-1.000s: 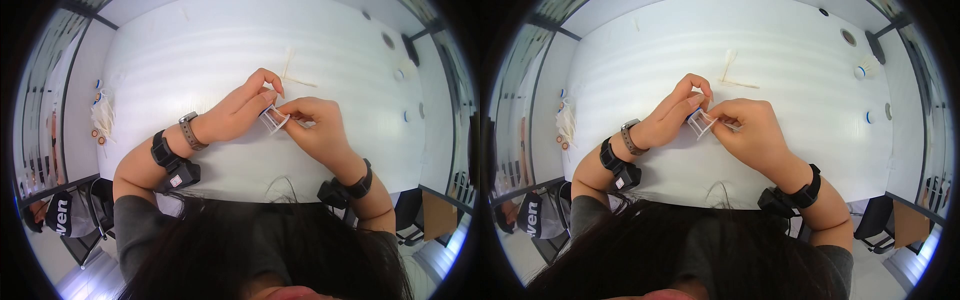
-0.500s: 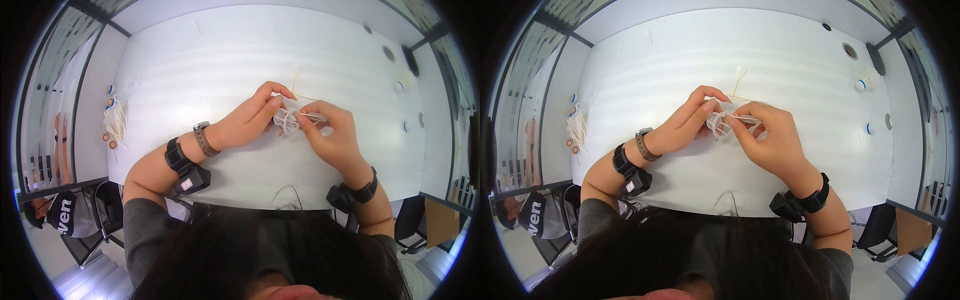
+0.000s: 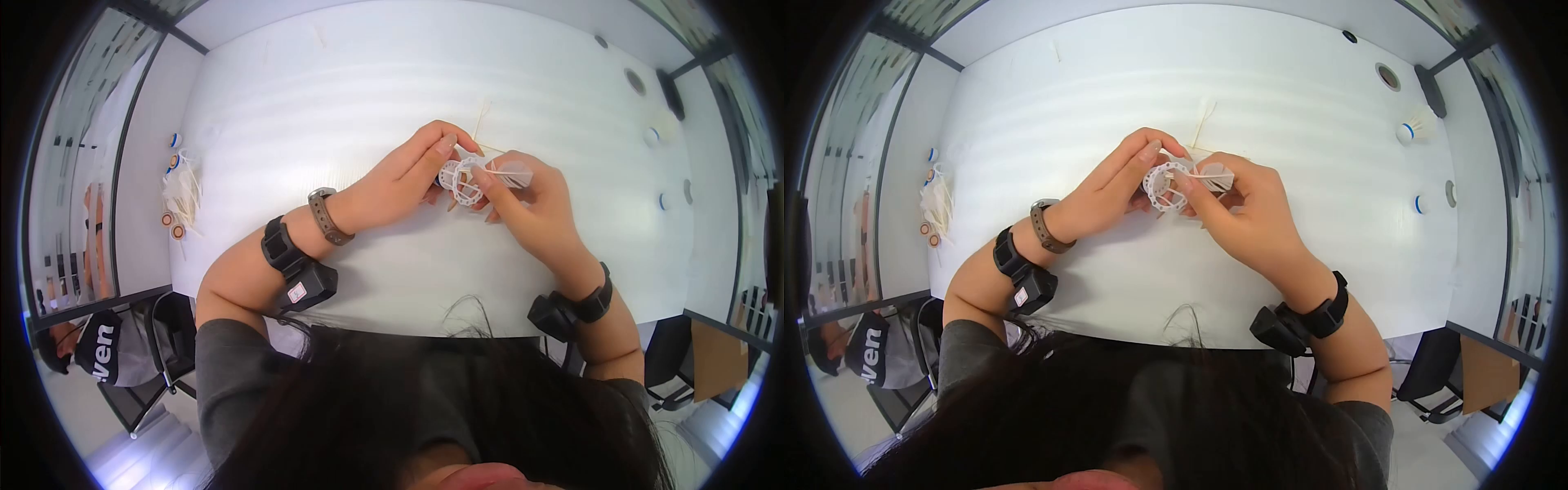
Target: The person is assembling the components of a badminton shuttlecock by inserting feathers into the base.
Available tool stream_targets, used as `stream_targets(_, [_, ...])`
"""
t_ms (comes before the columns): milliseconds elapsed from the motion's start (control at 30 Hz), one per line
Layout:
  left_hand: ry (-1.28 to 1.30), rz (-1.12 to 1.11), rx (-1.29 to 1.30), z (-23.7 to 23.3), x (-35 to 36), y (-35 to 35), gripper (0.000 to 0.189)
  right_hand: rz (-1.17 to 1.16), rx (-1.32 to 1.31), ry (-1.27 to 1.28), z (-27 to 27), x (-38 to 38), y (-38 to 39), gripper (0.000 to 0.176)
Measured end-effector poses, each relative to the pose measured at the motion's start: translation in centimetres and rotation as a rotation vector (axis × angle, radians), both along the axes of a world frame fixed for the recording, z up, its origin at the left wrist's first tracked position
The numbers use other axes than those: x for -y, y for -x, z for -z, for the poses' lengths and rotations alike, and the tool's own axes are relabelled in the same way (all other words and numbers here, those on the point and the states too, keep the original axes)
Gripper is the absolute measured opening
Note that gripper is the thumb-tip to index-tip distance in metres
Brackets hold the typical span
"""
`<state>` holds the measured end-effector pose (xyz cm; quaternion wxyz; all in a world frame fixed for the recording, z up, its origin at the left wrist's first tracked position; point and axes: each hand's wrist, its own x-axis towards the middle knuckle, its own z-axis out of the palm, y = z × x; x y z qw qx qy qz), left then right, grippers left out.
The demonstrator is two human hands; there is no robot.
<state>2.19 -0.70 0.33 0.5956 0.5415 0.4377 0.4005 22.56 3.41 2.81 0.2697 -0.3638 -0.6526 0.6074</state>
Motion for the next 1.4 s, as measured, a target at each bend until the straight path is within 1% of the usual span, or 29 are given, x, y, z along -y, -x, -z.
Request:
stream_targets(67, [-0.008,-0.003,-0.006,0.0,0.1,0.0,0.036,0.003,-0.019,0.076,0.0,0.1,0.2,0.02])
stream_targets(167, [0.014,0.007,0.014,0.0,0.0,0.0,0.035,0.0,-0.024,0.07,0.2,0.0,0.1,0.021])
stream_targets(267, [0.033,0.023,0.011,-0.1,0.0,0.3,0.032,-0.012,-0.018,-0.02,0.7,-0.1,-0.2,0.026])
stream_targets(333, [0.031,-0.006,0.017,-0.2,0.1,0.0,0.033,-0.007,0.015,-0.119,0.9,-0.1,-0.3,0.031])
stream_targets(433, [0.036,-0.019,0.027,-0.2,0.1,-0.1,0.033,-0.011,0.018,-0.196,0.8,-0.2,-0.3,0.03])
stream_targets(567, [0.105,0.029,-0.013,-0.1,-0.1,0.4,0.032,-0.003,0.055,-0.214,0.7,-0.2,-0.4,0.029])
stream_targets(767, [0.089,0.025,-0.021,0.0,0.0,0.5,0.033,0.082,0.028,-0.147,0.8,-0.1,-0.2,0.023])
stream_targets(867, [0.077,-0.009,-0.026,-0.7,0.1,0.0,0.032,0.082,0.007,-0.258,1.2,-0.1,-0.2,0.02])
stream_targets(967, [0.081,0.034,-0.002,-0.3,-0.1,0.5,0.032,0.077,0.023,-0.418,1.2,0.0,-0.4,0.017])
stream_targets(1067, [0.05,0.054,0.009,-0.1,-0.1,0.5,0.031,0.095,-0.02,-0.483,1.4,0.0,-0.4,0.013])
stream_targets(1167, [0.084,0.038,0.0,-0.2,0.0,0.5,0.031,0.101,-0.018,-0.538,1.6,0.0,-0.3,0.01])
stream_targets(1400, [0.074,0.058,-0.01,-0.4,0.0,0.4,0.032,0.089,0.011,-0.673,1.4,-0.2,-0.5,0.008])
